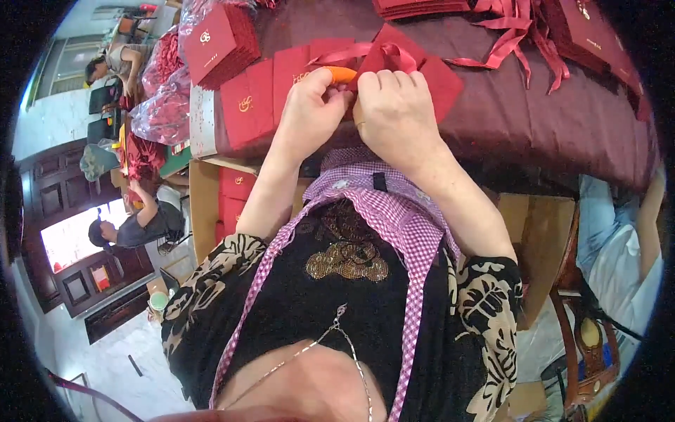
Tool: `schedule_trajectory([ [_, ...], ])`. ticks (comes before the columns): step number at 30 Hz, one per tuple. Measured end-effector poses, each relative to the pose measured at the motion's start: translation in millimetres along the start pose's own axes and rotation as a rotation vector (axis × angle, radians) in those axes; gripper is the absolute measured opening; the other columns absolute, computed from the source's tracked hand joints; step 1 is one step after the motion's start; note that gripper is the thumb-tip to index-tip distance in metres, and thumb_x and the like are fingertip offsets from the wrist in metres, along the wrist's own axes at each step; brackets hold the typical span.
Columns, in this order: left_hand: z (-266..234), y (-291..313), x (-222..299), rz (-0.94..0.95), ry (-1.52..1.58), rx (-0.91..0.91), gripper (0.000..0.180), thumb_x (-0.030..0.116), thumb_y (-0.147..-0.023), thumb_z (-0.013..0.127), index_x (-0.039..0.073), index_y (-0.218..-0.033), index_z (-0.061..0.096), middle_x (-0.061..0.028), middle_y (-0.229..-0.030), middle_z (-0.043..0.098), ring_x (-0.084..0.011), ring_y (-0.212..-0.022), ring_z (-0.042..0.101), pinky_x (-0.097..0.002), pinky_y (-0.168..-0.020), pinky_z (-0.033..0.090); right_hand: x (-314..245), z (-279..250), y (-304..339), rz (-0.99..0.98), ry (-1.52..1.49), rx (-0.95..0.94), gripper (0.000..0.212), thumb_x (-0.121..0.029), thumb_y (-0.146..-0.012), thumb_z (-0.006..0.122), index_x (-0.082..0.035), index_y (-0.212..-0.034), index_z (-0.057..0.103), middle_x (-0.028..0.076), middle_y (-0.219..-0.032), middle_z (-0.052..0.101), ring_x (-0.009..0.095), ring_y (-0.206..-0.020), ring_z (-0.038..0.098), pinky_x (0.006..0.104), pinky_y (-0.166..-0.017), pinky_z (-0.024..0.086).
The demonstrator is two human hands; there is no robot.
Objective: The person attaches and ties red ribbons onto small red gift bags by hand.
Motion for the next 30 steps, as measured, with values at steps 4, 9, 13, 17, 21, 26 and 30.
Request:
schedule_trajectory([
  [4, -2.2, -0.4, -1.0, 0.010, -0.021, 0.040, 0.022, -0.001, -0.079, 0.058, -0.002, -0.101, 0.064, -0.0083, -0.081, 0.065, -0.0110, -0.073, 0.059, -0.0253, -0.066, 0.048, -11.0, 2.4, -2.2, -0.066, 0.150, -0.005, 0.011, -0.013, -0.073, 0.059, -0.006, -0.077, 0.051, 0.010, -0.070, 0.058, 0.026, -0.068, 0.058, 0.0377, -0.067, 0.042],
  [9, 0.5, 1.4, -2.7, -0.024, 0.025, 0.015, 0.021, -0.001, -0.080, 0.057, -0.003, -0.100, 0.064, -0.0063, -0.079, 0.065, -0.0100, -0.072, 0.058, -0.0249, -0.067, 0.048, -2.5, 1.7, -3.9, -0.039, 0.046, 0.000, 0.010, -0.012, -0.074, 0.059, -0.005, -0.075, 0.052, 0.013, -0.068, 0.060, 0.029, -0.066, 0.061, 0.0407, -0.065, 0.045],
  [13, 0.3, 2.6, -0.4, -0.046, 0.069, 0.021, 0.020, 0.000, -0.082, 0.058, -0.003, -0.100, 0.064, -0.0040, -0.079, 0.065, -0.0084, -0.073, 0.058, -0.0243, -0.066, 0.048, 25.6, 10.9, -4.6, 0.165, -0.277, -0.078, 0.012, -0.010, -0.076, 0.058, -0.002, -0.070, 0.051, 0.019, -0.063, 0.059, 0.036, -0.063, 0.061, 0.0476, -0.060, 0.047],
  [17, -0.2, 2.3, 3.3, -0.008, 0.087, 0.055, 0.020, 0.001, -0.082, 0.060, -0.003, -0.101, 0.065, -0.0027, -0.080, 0.063, -0.0064, -0.072, 0.055, -0.0228, -0.066, 0.047, 18.2, 3.4, -3.9, 0.112, -0.211, -0.039, 0.012, -0.010, -0.078, 0.060, -0.002, -0.073, 0.052, 0.017, -0.065, 0.058, 0.035, -0.064, 0.060, 0.0454, -0.061, 0.046],
  [21, 2.4, -0.6, -11.0, -0.152, 0.274, -0.012, 0.022, 0.000, -0.082, 0.061, -0.002, -0.104, 0.064, 0.0018, -0.086, 0.060, -0.0056, -0.077, 0.053, -0.0208, -0.070, 0.045, 11.3, -9.1, -3.0, 0.006, -0.146, 0.034, 0.011, -0.011, -0.080, 0.062, -0.003, -0.078, 0.054, 0.014, -0.068, 0.058, 0.033, -0.066, 0.059, 0.0422, -0.063, 0.045],
  [26, -2.7, -1.3, -20.7, -0.182, 0.304, -0.048, 0.023, -0.001, -0.083, 0.062, -0.002, -0.106, 0.064, 0.0013, -0.089, 0.060, -0.0060, -0.082, 0.054, -0.0205, -0.075, 0.045, 49.6, -2.1, 3.2, 0.269, -0.435, -0.072, 0.009, -0.010, -0.081, 0.063, -0.002, -0.080, 0.059, 0.015, -0.077, 0.065, 0.035, -0.074, 0.063, 0.0430, -0.068, 0.049],
  [30, -6.6, -6.9, -20.5, -0.115, 0.301, -0.001, 0.023, 0.000, -0.080, 0.062, -0.004, -0.103, 0.065, -0.0020, -0.079, 0.063, -0.0069, -0.072, 0.055, -0.0223, -0.065, 0.047, 48.8, -0.3, 3.0, 0.294, -0.468, -0.104, 0.010, -0.011, -0.081, 0.063, -0.002, -0.080, 0.059, 0.015, -0.077, 0.066, 0.035, -0.074, 0.062, 0.0431, -0.069, 0.049],
])
Point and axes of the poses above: each hand's wrist, its own y-axis away from the middle knuckle, its own z-axis out of the palm, x = y × z, the point moved 10 cm from there along -y, towards the middle knuckle
